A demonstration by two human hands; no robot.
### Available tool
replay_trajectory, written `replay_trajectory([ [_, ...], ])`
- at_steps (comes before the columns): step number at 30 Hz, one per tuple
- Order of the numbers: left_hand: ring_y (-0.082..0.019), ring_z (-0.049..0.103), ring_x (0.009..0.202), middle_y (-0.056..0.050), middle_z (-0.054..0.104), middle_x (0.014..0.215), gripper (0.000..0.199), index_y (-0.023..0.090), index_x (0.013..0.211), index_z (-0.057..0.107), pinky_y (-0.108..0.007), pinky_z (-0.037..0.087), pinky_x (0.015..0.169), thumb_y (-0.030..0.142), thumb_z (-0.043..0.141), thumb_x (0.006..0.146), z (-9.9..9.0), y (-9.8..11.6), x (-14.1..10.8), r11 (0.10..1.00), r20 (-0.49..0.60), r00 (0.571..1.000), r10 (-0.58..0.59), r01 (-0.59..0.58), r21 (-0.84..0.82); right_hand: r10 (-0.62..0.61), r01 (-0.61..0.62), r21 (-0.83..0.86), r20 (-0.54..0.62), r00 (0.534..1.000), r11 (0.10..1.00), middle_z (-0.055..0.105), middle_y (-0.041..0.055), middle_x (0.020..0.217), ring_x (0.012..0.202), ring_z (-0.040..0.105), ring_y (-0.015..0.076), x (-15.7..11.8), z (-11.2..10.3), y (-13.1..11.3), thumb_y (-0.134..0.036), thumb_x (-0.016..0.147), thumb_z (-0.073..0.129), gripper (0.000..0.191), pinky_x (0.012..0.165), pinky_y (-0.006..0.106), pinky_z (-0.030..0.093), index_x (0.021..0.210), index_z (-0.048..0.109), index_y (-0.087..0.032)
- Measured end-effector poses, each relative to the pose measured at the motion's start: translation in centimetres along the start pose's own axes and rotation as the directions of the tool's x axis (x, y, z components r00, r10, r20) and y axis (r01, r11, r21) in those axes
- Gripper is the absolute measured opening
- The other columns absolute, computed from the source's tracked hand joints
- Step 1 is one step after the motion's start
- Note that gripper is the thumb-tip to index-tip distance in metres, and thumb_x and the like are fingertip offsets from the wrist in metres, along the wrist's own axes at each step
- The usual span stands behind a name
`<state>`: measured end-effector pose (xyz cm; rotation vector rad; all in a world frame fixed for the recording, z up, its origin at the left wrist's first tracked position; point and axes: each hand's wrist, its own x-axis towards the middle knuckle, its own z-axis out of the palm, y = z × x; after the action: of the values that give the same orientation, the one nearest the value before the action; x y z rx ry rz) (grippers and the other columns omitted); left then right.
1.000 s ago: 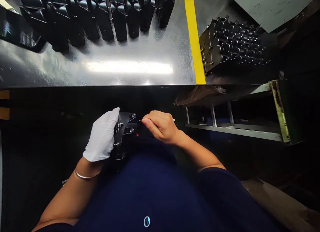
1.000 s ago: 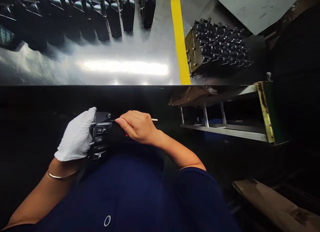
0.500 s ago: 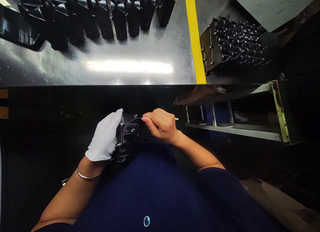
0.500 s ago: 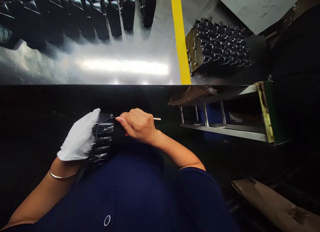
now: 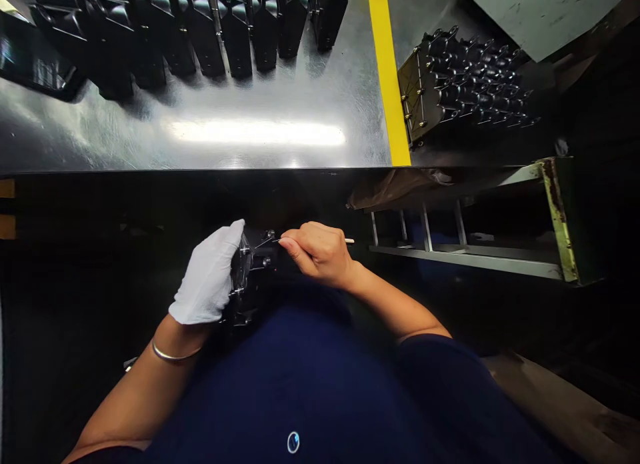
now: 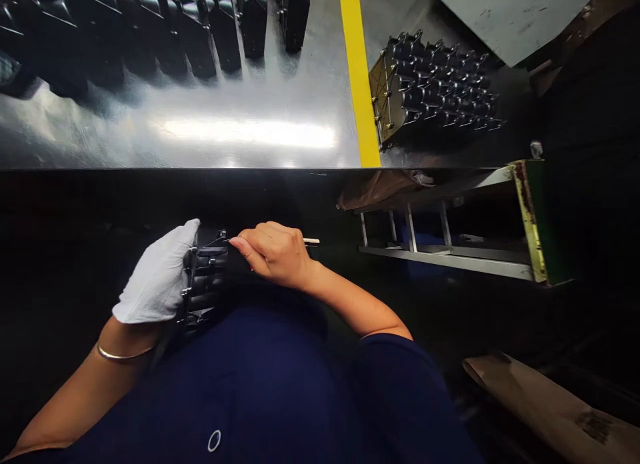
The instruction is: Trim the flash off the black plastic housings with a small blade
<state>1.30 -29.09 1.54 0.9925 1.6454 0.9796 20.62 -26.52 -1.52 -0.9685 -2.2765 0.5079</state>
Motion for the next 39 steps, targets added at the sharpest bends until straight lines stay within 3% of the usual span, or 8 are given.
replay_trajectory([
  [3, -0.016, 0.049, 0.057, -0.003, 0.057, 0.064, 0.036, 0.023, 0.057, 0.060, -0.027, 0.045, 0.053, 0.039, 0.059, 0.090, -0.2, -0.3, 0.1, 0.995, 0.062, 0.995, -0.084, 0.080, 0.064, 0.000, 0.000, 0.016, 0.021, 1.000, 1.000, 0.068, 0.0012, 0.066, 0.059, 0.056, 0.0104, -0.1, 0.1, -0.1, -0.030, 0.103, 0.046, 0.034, 0.064, 0.023, 0.043, 0.085, 0.071, -0.015],
  [7, -0.015, 0.046, 0.056, -0.003, 0.055, 0.062, 0.037, 0.024, 0.056, 0.057, -0.026, 0.044, 0.050, 0.041, 0.059, 0.089, -0.3, -0.4, 0.1, 0.996, 0.049, 0.996, -0.075, 0.072, 0.055, 0.001, -0.003, 0.045, 0.044, 0.999, 0.999, 0.067, 0.0012, 0.065, 0.059, 0.058, 0.0104, -0.1, 0.0, -0.2, -0.032, 0.103, 0.047, 0.036, 0.061, 0.023, 0.043, 0.083, 0.071, -0.015],
  [12, -0.016, 0.048, 0.058, -0.002, 0.056, 0.062, 0.035, 0.024, 0.059, 0.058, -0.026, 0.045, 0.051, 0.043, 0.057, 0.088, 0.0, 0.2, -0.3, 0.996, 0.019, 0.996, -0.086, 0.085, 0.031, -0.062, 0.036, 0.331, 0.067, 0.996, 0.943, 0.071, 0.0029, 0.072, 0.064, 0.063, 0.0087, 0.3, -0.6, -0.2, -0.030, 0.103, 0.045, 0.037, 0.064, 0.020, 0.048, 0.083, 0.070, -0.014],
  [16, -0.014, 0.046, 0.059, 0.000, 0.055, 0.063, 0.035, 0.023, 0.060, 0.057, -0.026, 0.043, 0.053, 0.045, 0.058, 0.087, 0.0, 0.4, -0.6, 0.994, -0.075, 0.993, -0.089, 0.094, 0.062, -0.027, 0.023, 0.252, 0.012, 1.000, 0.967, 0.070, 0.0031, 0.069, 0.063, 0.063, 0.0102, 0.4, -0.9, -0.4, -0.029, 0.102, 0.048, 0.032, 0.064, 0.022, 0.048, 0.083, 0.070, -0.013],
  [24, -0.016, 0.055, 0.064, 0.000, 0.065, 0.069, 0.032, 0.021, 0.072, 0.070, -0.027, 0.046, 0.058, 0.051, 0.065, 0.080, 0.1, -0.1, -1.0, 0.993, -0.163, 0.982, -0.100, 0.109, 0.048, 0.011, -0.139, 0.357, 0.339, 0.941, 0.924, 0.068, 0.0041, 0.072, 0.065, 0.062, 0.0101, 0.6, -2.4, -0.3, -0.034, 0.103, 0.043, 0.040, 0.064, 0.021, 0.046, 0.076, 0.065, -0.014],
  [29, -0.016, 0.056, 0.060, 0.000, 0.066, 0.064, 0.028, 0.020, 0.068, 0.068, -0.027, 0.047, 0.057, 0.047, 0.070, 0.074, 0.5, -0.4, -1.5, 0.999, -0.215, 0.975, -0.045, 0.050, 0.017, -0.010, -0.219, 0.471, 0.436, 0.900, 0.855, 0.065, 0.0027, 0.068, 0.061, 0.059, 0.0088, 0.5, -3.0, 0.1, -0.038, 0.102, 0.045, 0.042, 0.061, 0.020, 0.044, 0.074, 0.064, -0.014],
  [36, -0.016, 0.055, 0.059, 0.000, 0.063, 0.063, 0.027, 0.022, 0.068, 0.067, -0.029, 0.046, 0.058, 0.047, 0.071, 0.077, 0.8, -1.1, -1.6, 0.998, -0.247, 0.968, 0.055, -0.052, 0.019, -0.191, -0.166, 0.661, 0.432, 0.881, 0.731, 0.064, 0.0046, 0.067, 0.060, 0.057, 0.0092, 0.7, -3.8, 0.7, -0.047, 0.104, 0.040, 0.049, 0.060, 0.021, 0.046, 0.080, 0.066, -0.013],
  [39, -0.015, 0.054, 0.059, 0.001, 0.061, 0.062, 0.028, 0.022, 0.067, 0.065, -0.029, 0.046, 0.058, 0.048, 0.071, 0.078, 0.6, -1.1, -1.4, 0.998, -0.269, 0.961, 0.063, -0.063, 0.009, -0.180, -0.022, 0.560, 0.303, 0.936, 0.828, 0.061, 0.0042, 0.067, 0.060, 0.054, 0.0102, 0.7, -3.3, 0.5, -0.051, 0.103, 0.038, 0.050, 0.058, 0.023, 0.043, 0.082, 0.063, -0.014],
])
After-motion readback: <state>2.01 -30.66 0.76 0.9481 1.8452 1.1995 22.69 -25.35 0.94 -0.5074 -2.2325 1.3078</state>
